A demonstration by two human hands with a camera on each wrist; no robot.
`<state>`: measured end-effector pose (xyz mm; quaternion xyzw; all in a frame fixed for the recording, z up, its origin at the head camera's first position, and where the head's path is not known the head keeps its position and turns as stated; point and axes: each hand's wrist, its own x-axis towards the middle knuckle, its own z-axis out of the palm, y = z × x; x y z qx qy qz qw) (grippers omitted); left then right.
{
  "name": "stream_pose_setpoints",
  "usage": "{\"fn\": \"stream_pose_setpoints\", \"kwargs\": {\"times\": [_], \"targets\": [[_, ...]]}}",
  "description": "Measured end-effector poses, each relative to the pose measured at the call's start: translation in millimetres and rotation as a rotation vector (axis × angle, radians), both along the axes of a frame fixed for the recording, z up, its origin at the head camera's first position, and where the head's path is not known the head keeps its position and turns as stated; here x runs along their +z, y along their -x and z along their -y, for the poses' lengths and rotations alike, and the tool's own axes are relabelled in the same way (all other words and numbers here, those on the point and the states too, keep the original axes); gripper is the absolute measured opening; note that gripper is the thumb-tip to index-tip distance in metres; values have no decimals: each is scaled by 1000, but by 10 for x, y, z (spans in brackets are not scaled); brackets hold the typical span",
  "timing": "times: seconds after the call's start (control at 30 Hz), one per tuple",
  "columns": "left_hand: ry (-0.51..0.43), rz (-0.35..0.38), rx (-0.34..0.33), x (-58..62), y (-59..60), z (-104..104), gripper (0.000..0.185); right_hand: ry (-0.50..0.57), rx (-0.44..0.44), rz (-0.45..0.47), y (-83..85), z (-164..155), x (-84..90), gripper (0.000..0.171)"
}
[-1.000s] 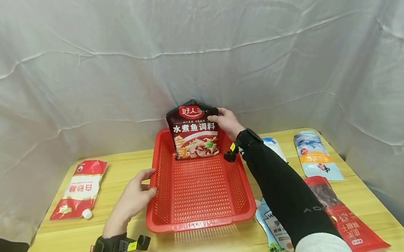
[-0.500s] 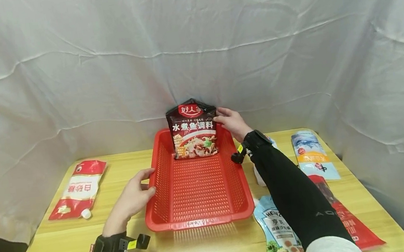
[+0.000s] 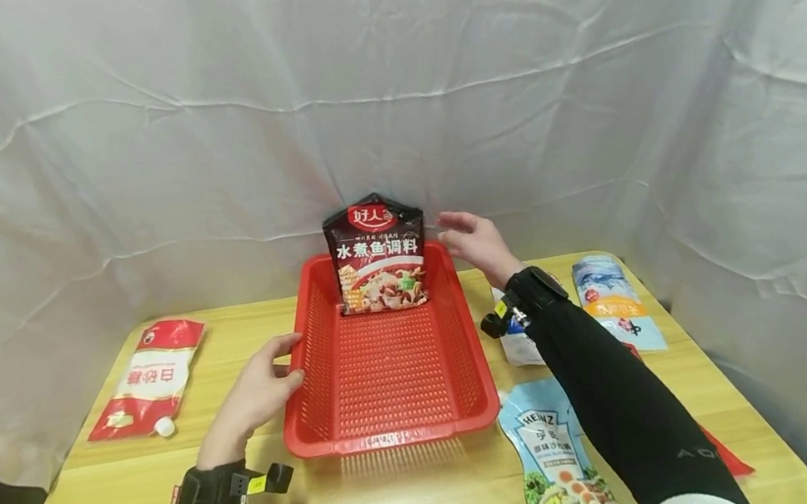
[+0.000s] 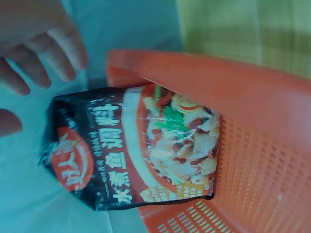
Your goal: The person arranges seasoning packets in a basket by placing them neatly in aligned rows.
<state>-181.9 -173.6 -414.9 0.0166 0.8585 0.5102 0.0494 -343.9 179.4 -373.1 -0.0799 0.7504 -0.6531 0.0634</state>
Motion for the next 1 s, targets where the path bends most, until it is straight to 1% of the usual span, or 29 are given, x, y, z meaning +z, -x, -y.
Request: {"fn": "stream_pose_setpoints", "kwargs": {"times": [0.13, 0.23, 0.33, 0.43, 0.57, 0.73, 0.87, 1.0], "targets": [[-6, 7, -3, 12, 11, 8, 59, -97, -57, -6, -216, -75, 86, 55], [-14, 9, -8, 20, 25, 11, 60, -168, -69, 0, -386, -150, 102, 57], [-18, 15, -9, 22, 41, 8, 61, -225, -68, 1, -543, -230, 62, 60], [-16, 17, -10, 21, 51, 6, 61, -275, -61, 6, -681, -293, -24, 65], [-16, 14, -9, 22, 44, 11, 60, -288, -33, 28, -850, -321, -186, 71], [-21, 15, -11, 17, 30, 19, 59, -260, -17, 90, -1022, -272, -395, 76], [-32, 15, -10, -1, 35, 30, 59, -244, -12, 134, -1098, -232, -515, 79], [-39, 20, -14, -14, 25, 41, 58, -225, -6, 151, -1145, -208, -573, 76]]}}
